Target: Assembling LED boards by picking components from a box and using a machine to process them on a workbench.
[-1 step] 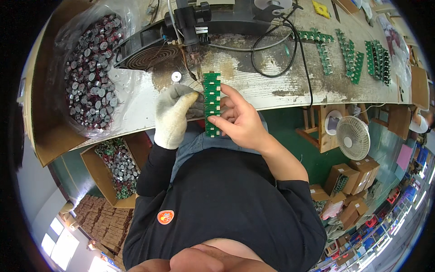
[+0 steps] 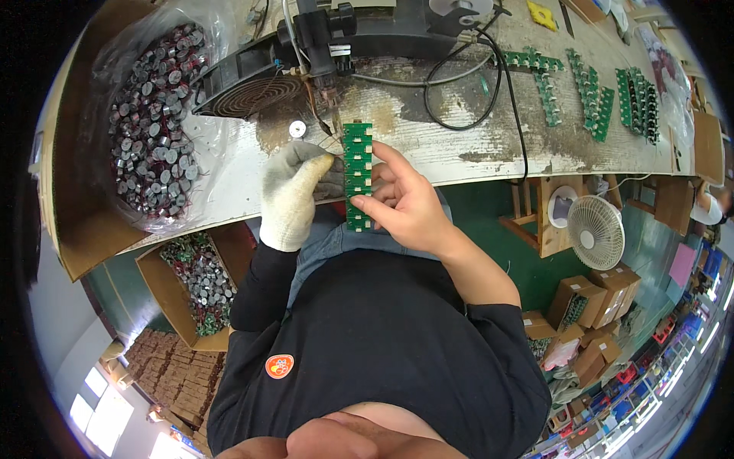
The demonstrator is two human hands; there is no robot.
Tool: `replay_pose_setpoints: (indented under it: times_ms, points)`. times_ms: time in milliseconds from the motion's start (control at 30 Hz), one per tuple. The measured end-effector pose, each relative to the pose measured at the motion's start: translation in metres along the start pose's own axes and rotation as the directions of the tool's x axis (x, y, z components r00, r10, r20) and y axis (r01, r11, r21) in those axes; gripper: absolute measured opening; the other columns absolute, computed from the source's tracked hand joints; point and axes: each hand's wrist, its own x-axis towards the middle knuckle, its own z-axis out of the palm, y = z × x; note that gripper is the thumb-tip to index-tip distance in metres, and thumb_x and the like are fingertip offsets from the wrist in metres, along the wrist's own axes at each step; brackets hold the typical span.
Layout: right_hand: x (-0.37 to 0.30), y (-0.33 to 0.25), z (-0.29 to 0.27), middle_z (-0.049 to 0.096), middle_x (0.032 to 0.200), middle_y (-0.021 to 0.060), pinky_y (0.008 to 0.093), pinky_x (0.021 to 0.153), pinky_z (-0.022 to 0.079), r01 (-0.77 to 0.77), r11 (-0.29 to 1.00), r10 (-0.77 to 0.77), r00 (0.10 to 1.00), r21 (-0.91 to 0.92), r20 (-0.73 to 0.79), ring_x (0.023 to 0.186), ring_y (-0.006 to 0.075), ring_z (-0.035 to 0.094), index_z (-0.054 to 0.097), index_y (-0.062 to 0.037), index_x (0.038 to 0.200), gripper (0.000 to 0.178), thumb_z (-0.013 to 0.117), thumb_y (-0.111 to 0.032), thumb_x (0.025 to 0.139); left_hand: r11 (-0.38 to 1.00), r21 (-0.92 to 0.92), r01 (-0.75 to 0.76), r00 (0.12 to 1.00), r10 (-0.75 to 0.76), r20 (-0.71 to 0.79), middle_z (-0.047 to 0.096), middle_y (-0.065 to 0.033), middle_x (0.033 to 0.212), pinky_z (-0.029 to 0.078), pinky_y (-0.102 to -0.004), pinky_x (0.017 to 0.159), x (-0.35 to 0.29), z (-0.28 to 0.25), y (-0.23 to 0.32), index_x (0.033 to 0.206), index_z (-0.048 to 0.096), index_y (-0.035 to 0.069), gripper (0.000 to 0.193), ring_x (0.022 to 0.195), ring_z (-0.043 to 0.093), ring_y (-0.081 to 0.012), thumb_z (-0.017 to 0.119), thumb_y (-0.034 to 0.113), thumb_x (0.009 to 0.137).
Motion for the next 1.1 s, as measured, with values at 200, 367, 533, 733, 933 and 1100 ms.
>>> replay_pose_setpoints:
  times_ms: [200,367,533,733,933,1100]
  points:
    - [0.0,0.001,-0.001,0.061,0.108,0.0153,0.0209,0.052,0.048,-0.011,1.0,0.011,1.0,-0.006,-0.005,0.07,0.0105,0.061,0.026,-0.0016,0.144,0.071,0.063,0.007,0.084,0.997,-0.059,0.043,0.999,-0.044,-0.015,0.064,-0.0121,0.085,0.053,-0.0278,0.066,-0.003,0.002,0.005,0.093,0.056,-0.006,0.012,0.074,0.064,-0.016,0.057,0.005,0.089]
    - [-0.001,0.002,0.0,0.061,0.105,0.0141,0.0198,0.051,0.047,0.006,1.0,-0.006,1.0,-0.022,0.002,0.069,0.0088,0.061,0.027,-0.0004,0.143,0.069,0.064,0.003,0.084,0.999,0.027,-0.031,0.999,0.031,-0.023,0.064,-0.01,0.083,0.052,-0.0263,0.064,-0.001,0.0,0.001,0.092,0.058,-0.006,0.013,0.073,0.062,-0.0133,0.059,0.007,0.088]
    - [0.0,0.0,0.0,0.061,0.106,0.0145,0.0198,0.051,0.048,0.027,0.999,-0.027,1.0,-0.038,0.002,0.069,0.0089,0.061,0.027,-0.0004,0.143,0.07,0.064,0.004,0.084,0.989,0.127,-0.077,0.995,0.084,-0.051,0.063,-0.0061,0.078,0.048,-0.0247,0.062,0.004,-0.001,-0.005,0.087,0.062,-0.004,0.013,0.071,0.059,-0.0097,0.062,0.009,0.086]
    - [-0.001,0.001,-0.001,0.061,0.105,0.0143,0.0199,0.051,0.048,0.047,0.999,-0.047,0.999,-0.028,-0.001,0.069,0.0092,0.061,0.028,-0.0005,0.143,0.07,0.065,0.004,0.084,0.972,0.213,-0.103,0.99,0.121,-0.073,0.064,-0.0054,0.076,0.046,-0.0254,0.062,0.003,0.001,-0.002,0.086,0.063,-0.004,0.014,0.069,0.058,-0.0096,0.063,0.011,0.085]
    - [0.001,0.001,-0.002,0.061,0.104,0.0136,0.0198,0.051,0.047,0.021,0.999,-0.021,1.0,-0.027,0.008,0.069,0.0089,0.06,0.029,-0.0008,0.143,0.069,0.065,0.004,0.084,0.963,0.24,-0.122,0.986,0.146,-0.085,0.064,-0.0058,0.075,0.046,-0.0251,0.061,0.005,-0.001,-0.008,0.085,0.064,-0.004,0.014,0.067,0.057,-0.0092,0.063,0.01,0.084]
    - [0.0,0.002,-0.002,0.061,0.104,0.0132,0.0202,0.051,0.047,0.015,0.999,-0.016,1.0,-0.038,-0.008,0.069,0.0086,0.06,0.029,-0.0007,0.142,0.069,0.065,0.004,0.084,0.978,0.178,-0.107,0.99,0.123,-0.076,0.064,-0.0052,0.075,0.046,-0.0246,0.061,0.007,0.001,-0.011,0.084,0.063,-0.004,0.013,0.067,0.056,-0.0089,0.063,0.01,0.084]
